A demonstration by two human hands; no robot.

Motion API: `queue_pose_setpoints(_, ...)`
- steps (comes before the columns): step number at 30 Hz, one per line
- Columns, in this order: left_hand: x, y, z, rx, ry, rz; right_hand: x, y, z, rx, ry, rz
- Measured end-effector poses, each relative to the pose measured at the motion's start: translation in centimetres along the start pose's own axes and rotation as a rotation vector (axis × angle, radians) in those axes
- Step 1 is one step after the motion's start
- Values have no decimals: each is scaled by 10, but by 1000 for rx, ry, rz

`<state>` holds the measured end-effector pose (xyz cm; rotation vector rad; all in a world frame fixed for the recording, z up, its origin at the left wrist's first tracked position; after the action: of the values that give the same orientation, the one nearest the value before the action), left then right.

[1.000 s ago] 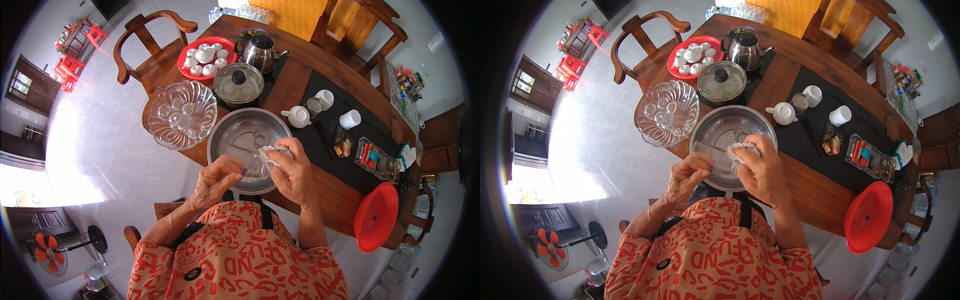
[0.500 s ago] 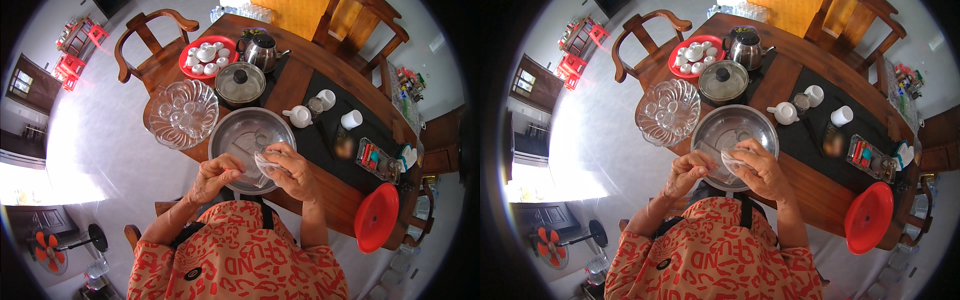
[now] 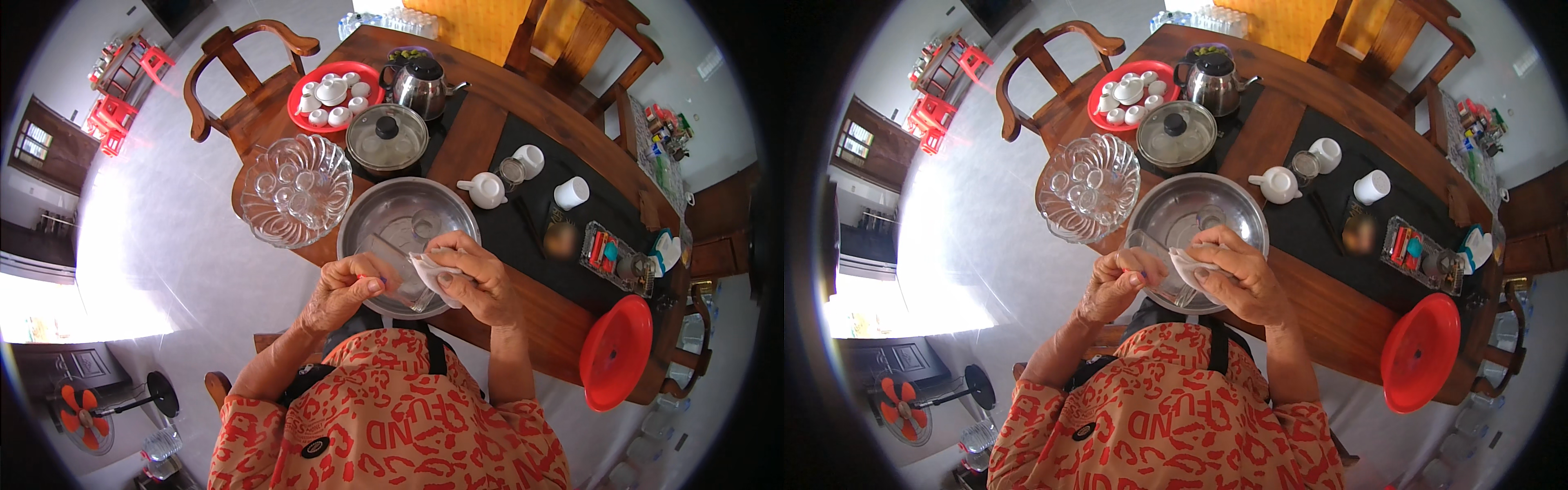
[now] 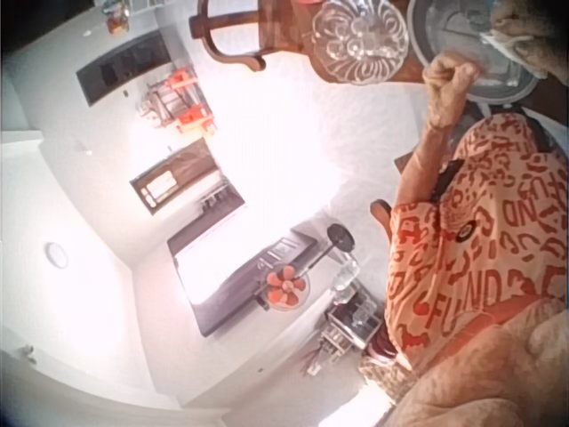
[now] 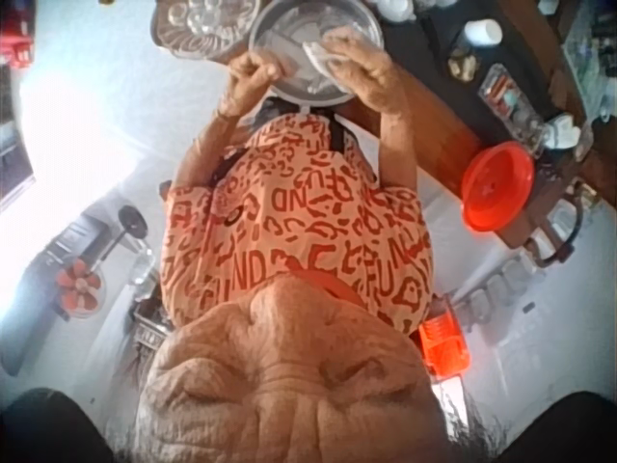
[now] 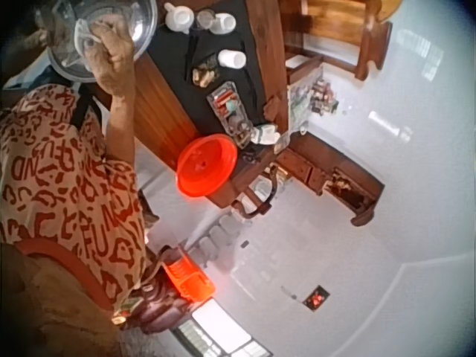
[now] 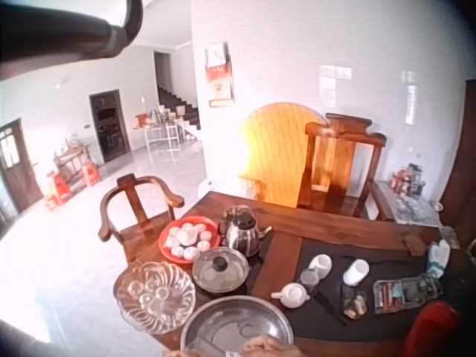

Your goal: The person wipes several small clear glasses with a white cloth over a metal bowl. They handle the glasses one at a time, wiping the exterior and interior surfaces, and then place the cleaned glasses into a glass holder on the table.

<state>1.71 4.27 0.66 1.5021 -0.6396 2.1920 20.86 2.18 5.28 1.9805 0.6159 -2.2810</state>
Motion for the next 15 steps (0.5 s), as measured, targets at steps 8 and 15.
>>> queue_pose_setpoints(8,5,2,2,20,-65,-31,-2,9,-13,5,144,-27)
queue_pose_setpoints(15,12,0,12,-43,-175,-74,-31,-1,27,21,589,-261)
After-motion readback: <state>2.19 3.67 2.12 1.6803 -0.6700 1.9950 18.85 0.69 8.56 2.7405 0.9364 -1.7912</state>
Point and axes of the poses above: each hand's wrist, its own y-axis away from the middle knuckle, its own z-axis out of the palm, x = y × z, the point moved 5 cm from there along -y, towards the middle knuckle, and after that the axes turned 9 degrees about -y, right-handed, at the moved point
